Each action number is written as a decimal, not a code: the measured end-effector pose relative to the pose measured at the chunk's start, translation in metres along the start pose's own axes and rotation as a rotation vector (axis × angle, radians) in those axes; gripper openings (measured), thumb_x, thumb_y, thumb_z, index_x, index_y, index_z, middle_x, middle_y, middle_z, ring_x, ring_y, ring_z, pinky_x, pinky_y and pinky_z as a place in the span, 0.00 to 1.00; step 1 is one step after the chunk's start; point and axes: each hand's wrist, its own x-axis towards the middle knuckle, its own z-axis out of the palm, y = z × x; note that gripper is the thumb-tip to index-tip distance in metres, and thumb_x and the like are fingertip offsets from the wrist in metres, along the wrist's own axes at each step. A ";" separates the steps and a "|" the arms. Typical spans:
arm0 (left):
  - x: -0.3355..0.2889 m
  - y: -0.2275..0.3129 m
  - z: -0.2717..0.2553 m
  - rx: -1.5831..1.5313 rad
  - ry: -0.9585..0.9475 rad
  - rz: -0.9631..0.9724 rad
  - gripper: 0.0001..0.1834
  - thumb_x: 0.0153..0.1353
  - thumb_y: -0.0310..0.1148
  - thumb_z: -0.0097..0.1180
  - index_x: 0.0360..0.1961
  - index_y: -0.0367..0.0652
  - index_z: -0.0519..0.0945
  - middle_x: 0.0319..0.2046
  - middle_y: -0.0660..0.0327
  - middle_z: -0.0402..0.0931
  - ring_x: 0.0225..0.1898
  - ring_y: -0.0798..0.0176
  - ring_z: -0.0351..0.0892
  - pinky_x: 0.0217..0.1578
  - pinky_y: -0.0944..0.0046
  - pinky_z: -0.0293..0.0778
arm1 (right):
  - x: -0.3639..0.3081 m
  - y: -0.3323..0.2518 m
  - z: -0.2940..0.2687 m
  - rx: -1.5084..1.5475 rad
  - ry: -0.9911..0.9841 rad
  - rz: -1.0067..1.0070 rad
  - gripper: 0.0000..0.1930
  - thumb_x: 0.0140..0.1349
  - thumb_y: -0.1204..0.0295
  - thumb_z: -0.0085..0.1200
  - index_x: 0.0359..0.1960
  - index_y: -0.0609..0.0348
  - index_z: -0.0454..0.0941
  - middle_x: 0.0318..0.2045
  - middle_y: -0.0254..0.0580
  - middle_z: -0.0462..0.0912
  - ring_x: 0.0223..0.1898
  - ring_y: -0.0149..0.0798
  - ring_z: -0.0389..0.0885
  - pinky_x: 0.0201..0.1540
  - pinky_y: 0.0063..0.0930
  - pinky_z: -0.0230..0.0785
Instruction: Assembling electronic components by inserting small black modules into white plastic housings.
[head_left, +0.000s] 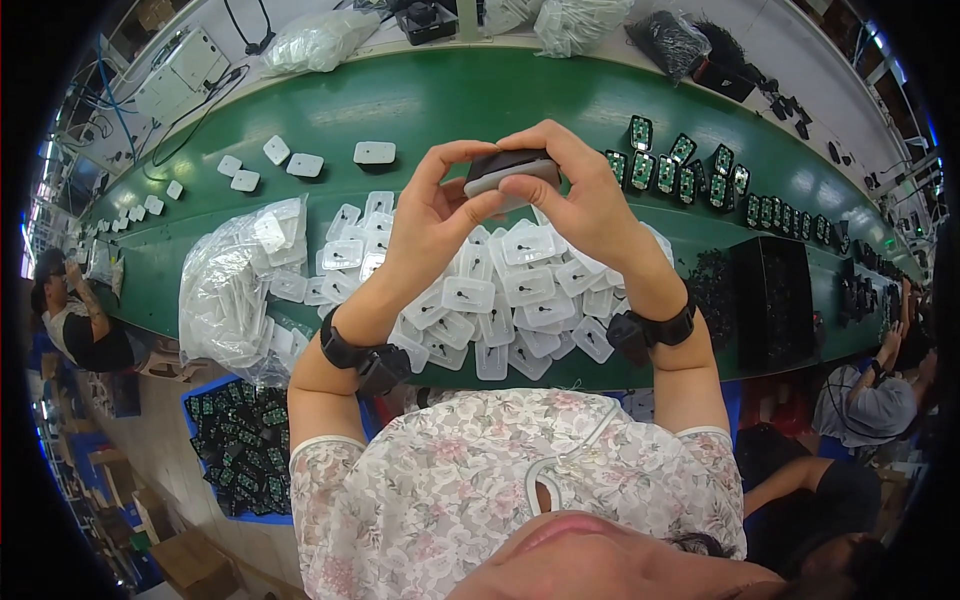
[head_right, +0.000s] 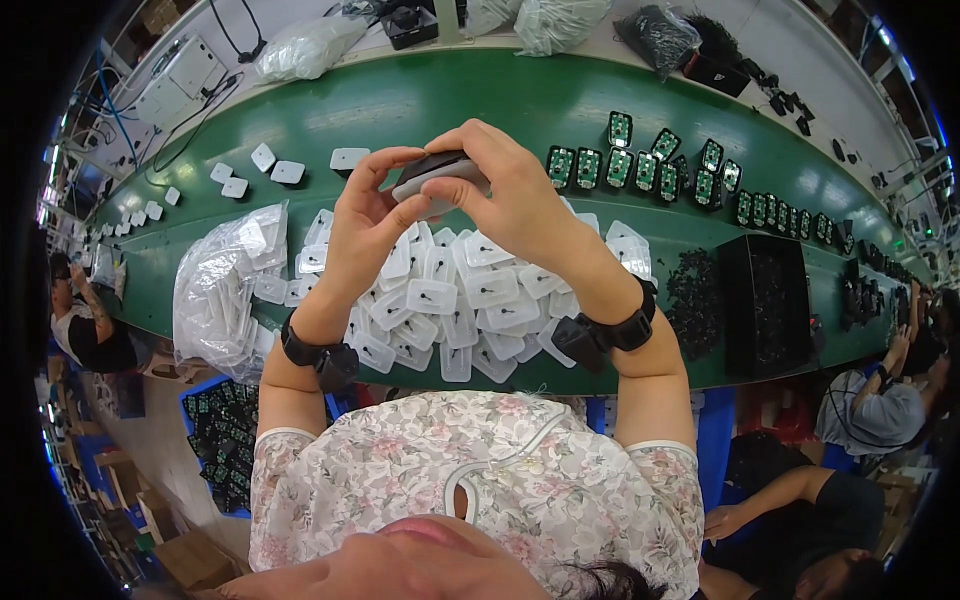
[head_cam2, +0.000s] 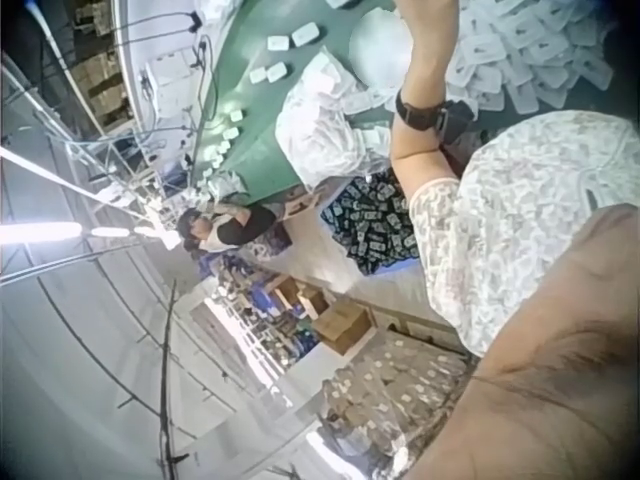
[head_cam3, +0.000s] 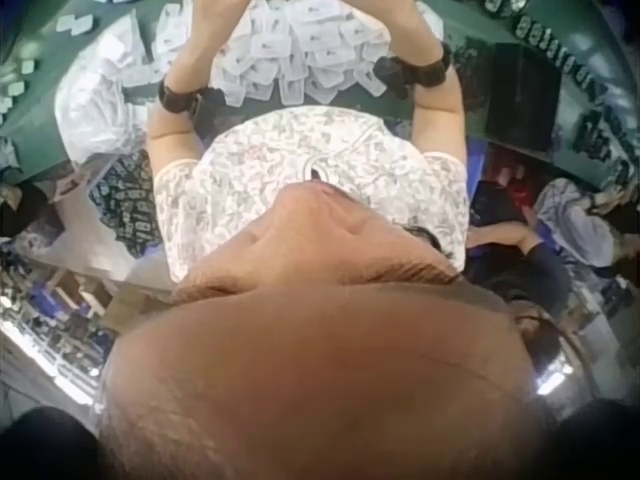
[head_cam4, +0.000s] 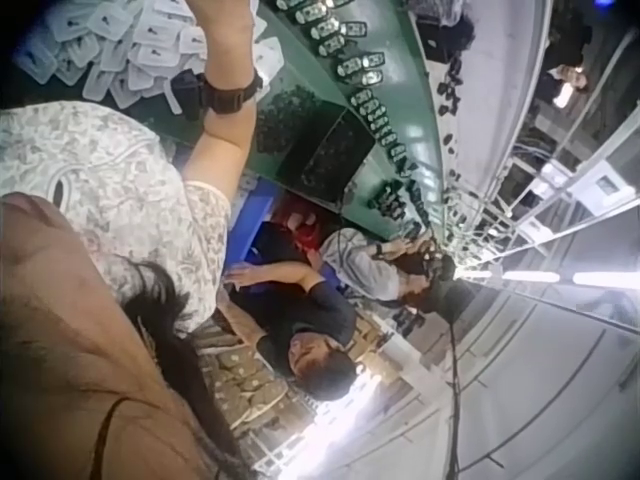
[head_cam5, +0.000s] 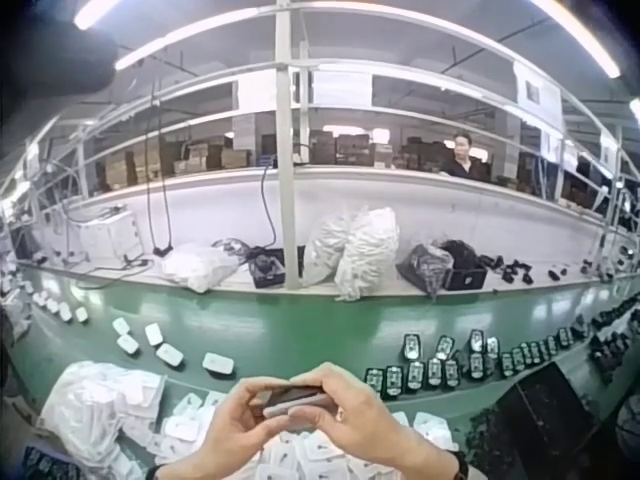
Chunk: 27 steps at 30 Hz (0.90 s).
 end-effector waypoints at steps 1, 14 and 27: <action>0.001 -0.001 0.000 0.017 0.010 0.039 0.21 0.55 0.23 0.55 0.50 0.36 0.65 0.46 0.56 0.68 0.43 0.65 0.74 0.38 0.68 0.75 | 0.001 0.000 -0.001 -0.057 -0.006 -0.021 0.14 0.56 0.67 0.55 0.42 0.61 0.72 0.34 0.41 0.76 0.36 0.35 0.75 0.39 0.24 0.67; 0.000 0.003 0.002 -0.175 0.009 -0.129 0.16 0.64 0.35 0.46 0.48 0.35 0.67 0.36 0.56 0.73 0.32 0.63 0.78 0.32 0.68 0.75 | -0.003 -0.004 0.001 -0.089 0.062 -0.081 0.14 0.55 0.71 0.56 0.44 0.57 0.75 0.39 0.42 0.75 0.37 0.37 0.75 0.37 0.25 0.68; -0.012 -0.002 -0.017 0.127 -0.105 -0.141 0.29 0.47 0.18 0.61 0.51 0.36 0.65 0.41 0.60 0.69 0.33 0.71 0.76 0.30 0.73 0.74 | -0.015 -0.001 -0.009 -0.187 -0.155 -0.218 0.23 0.50 0.73 0.58 0.50 0.57 0.73 0.46 0.46 0.75 0.40 0.41 0.76 0.41 0.29 0.70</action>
